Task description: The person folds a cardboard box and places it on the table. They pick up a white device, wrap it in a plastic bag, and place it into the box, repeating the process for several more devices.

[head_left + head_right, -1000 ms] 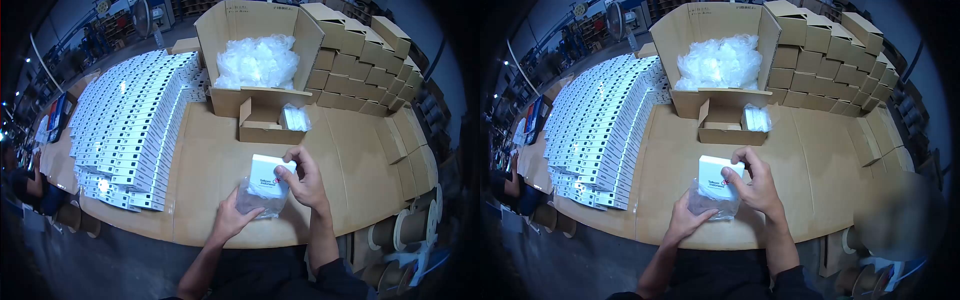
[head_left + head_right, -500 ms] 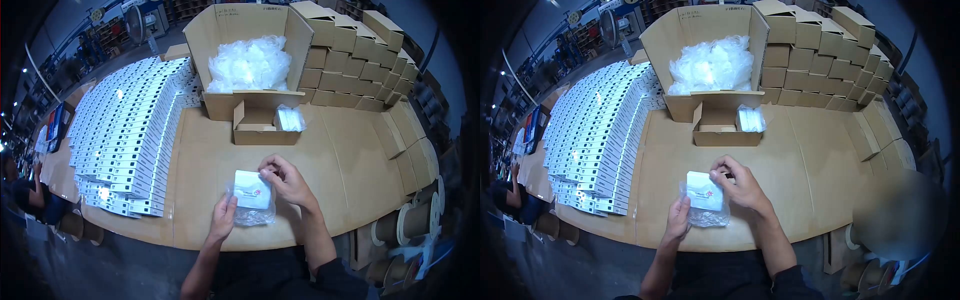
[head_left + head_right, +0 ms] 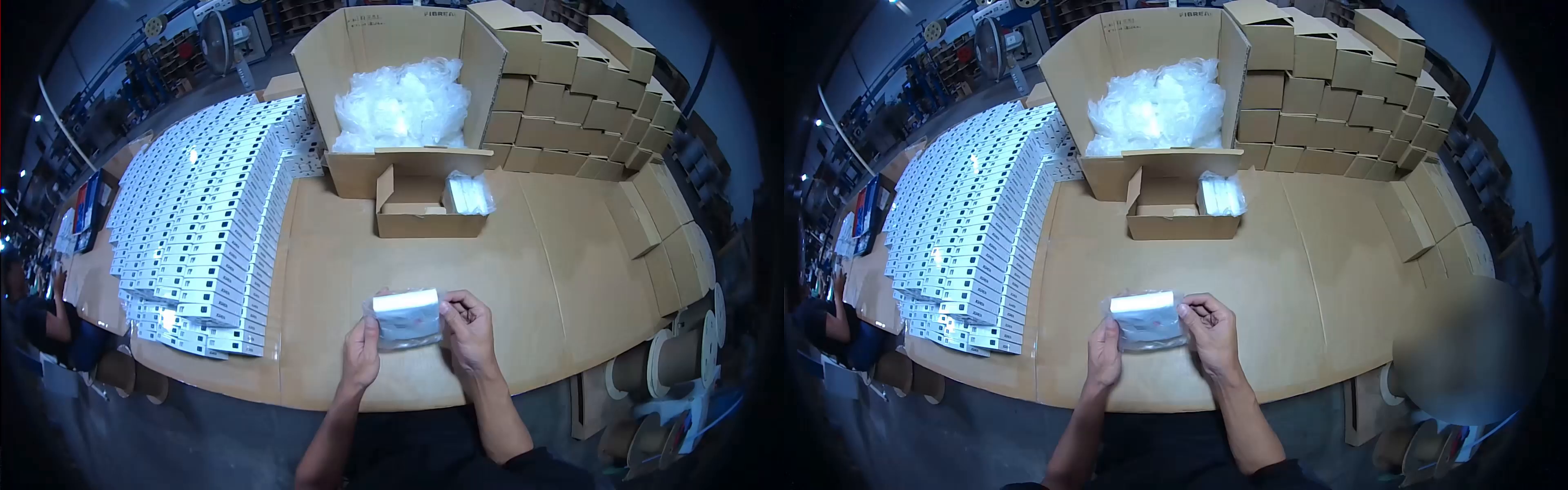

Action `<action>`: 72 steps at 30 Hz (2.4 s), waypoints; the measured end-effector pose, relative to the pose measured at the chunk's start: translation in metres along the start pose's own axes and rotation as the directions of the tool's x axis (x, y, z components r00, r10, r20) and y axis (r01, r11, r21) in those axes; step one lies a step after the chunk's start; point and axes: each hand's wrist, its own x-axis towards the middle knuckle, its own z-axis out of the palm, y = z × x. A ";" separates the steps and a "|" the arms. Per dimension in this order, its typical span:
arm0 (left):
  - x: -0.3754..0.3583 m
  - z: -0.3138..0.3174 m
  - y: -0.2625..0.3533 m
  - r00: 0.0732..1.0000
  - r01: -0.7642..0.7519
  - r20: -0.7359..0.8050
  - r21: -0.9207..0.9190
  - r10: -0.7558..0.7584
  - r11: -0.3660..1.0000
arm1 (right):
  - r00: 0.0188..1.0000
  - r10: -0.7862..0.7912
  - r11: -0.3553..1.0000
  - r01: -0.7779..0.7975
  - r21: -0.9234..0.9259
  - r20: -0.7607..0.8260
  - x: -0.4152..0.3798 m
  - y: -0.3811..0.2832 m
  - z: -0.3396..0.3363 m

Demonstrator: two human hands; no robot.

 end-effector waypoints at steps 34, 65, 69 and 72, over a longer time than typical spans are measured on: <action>0.019 0.005 0.022 0.973 0.120 -0.141 -0.370 -0.183 0.921 | 0.879 -0.289 0.854 0.415 -0.313 0.379 0.015 -0.028 0.002; 0.053 -0.016 0.060 0.963 0.059 0.262 0.048 -0.069 0.997 | 0.713 -0.184 0.212 0.700 -0.682 0.676 0.036 -0.091 0.019; 0.075 -0.018 0.060 0.924 -0.122 0.376 0.130 0.065 0.984 | 0.677 -0.088 0.128 0.735 -0.666 0.731 0.045 -0.103 0.014; 0.094 -0.008 0.064 0.930 -0.064 0.366 0.110 0.019 0.992 | 0.705 -0.182 0.091 0.706 -0.702 0.686 0.056 -0.115 0.003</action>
